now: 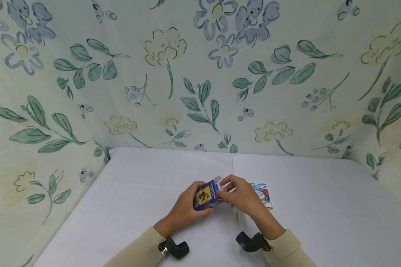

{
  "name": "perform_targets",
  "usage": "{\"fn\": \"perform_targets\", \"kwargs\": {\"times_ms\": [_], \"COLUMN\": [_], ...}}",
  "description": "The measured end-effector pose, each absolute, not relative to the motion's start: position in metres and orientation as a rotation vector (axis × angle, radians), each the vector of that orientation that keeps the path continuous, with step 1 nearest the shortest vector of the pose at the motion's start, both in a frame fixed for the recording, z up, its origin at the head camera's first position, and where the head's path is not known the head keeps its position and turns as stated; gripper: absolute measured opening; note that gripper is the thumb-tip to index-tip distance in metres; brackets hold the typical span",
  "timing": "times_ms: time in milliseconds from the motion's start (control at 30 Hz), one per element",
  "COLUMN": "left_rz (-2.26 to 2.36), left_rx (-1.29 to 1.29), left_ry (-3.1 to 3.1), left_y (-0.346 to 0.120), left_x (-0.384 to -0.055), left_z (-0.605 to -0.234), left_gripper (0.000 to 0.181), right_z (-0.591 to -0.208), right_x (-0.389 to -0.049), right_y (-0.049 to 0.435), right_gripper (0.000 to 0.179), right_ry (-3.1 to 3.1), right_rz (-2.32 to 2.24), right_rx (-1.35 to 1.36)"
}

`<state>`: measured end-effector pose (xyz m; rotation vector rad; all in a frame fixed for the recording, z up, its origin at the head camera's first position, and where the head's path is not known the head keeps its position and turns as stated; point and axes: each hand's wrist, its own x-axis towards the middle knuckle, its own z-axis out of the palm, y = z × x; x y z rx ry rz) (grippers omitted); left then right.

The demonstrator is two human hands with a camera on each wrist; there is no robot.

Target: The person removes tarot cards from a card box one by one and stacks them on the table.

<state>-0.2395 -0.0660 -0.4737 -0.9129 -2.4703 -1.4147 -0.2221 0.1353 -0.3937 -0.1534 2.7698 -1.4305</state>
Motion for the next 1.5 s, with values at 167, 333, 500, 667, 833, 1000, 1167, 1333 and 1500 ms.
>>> {"fn": "perform_targets", "kwargs": {"times_ms": [167,333,500,667,833,1000,1167,1333,1500], "left_rz": [-1.405,-1.390,-1.371,-1.382,-1.382,-1.378,-1.370,-1.368,-1.378], "left_rx": [-0.907,-0.905,-0.897,-0.897,-0.896,-0.893,-0.893,-0.895,-0.892], "left_ry": [-2.472,-2.478,-2.490,-2.489,-2.499,-2.497,-2.500,-2.491,-2.492], "left_y": [-0.067,-0.067,-0.066,-0.065,-0.065,-0.066,-0.065,-0.065,-0.065], "left_x": [-0.240,-0.240,-0.239,-0.239,-0.239,-0.239,-0.238,-0.238,-0.239], "left_z": [-0.476,-0.476,-0.476,-0.475,-0.476,-0.476,-0.474,-0.472,-0.474], "left_gripper": [0.071,0.071,0.072,0.071,0.072,0.072,0.072,0.072,0.072], "right_z": [-0.394,-0.393,-0.393,-0.391,-0.390,-0.388,-0.385,-0.383,-0.381], "right_x": [-0.222,-0.222,-0.221,-0.222,-0.222,-0.221,-0.222,-0.223,-0.222], "right_y": [0.133,0.133,0.135,0.137,0.138,0.139,0.141,0.143,0.147], "right_gripper": [0.027,0.028,0.028,0.029,0.028,0.028,0.029,0.030,0.029], "right_ry": [2.780,2.780,2.773,2.777,2.773,2.763,2.744,2.748,2.765], "right_rz": [-1.427,-1.417,-1.407,-1.392,-1.385,-1.400,-1.413,-1.419,-1.406], "right_rx": [-0.164,-0.160,-0.146,-0.124,-0.102,-0.112,-0.094,-0.089,-0.094]}}
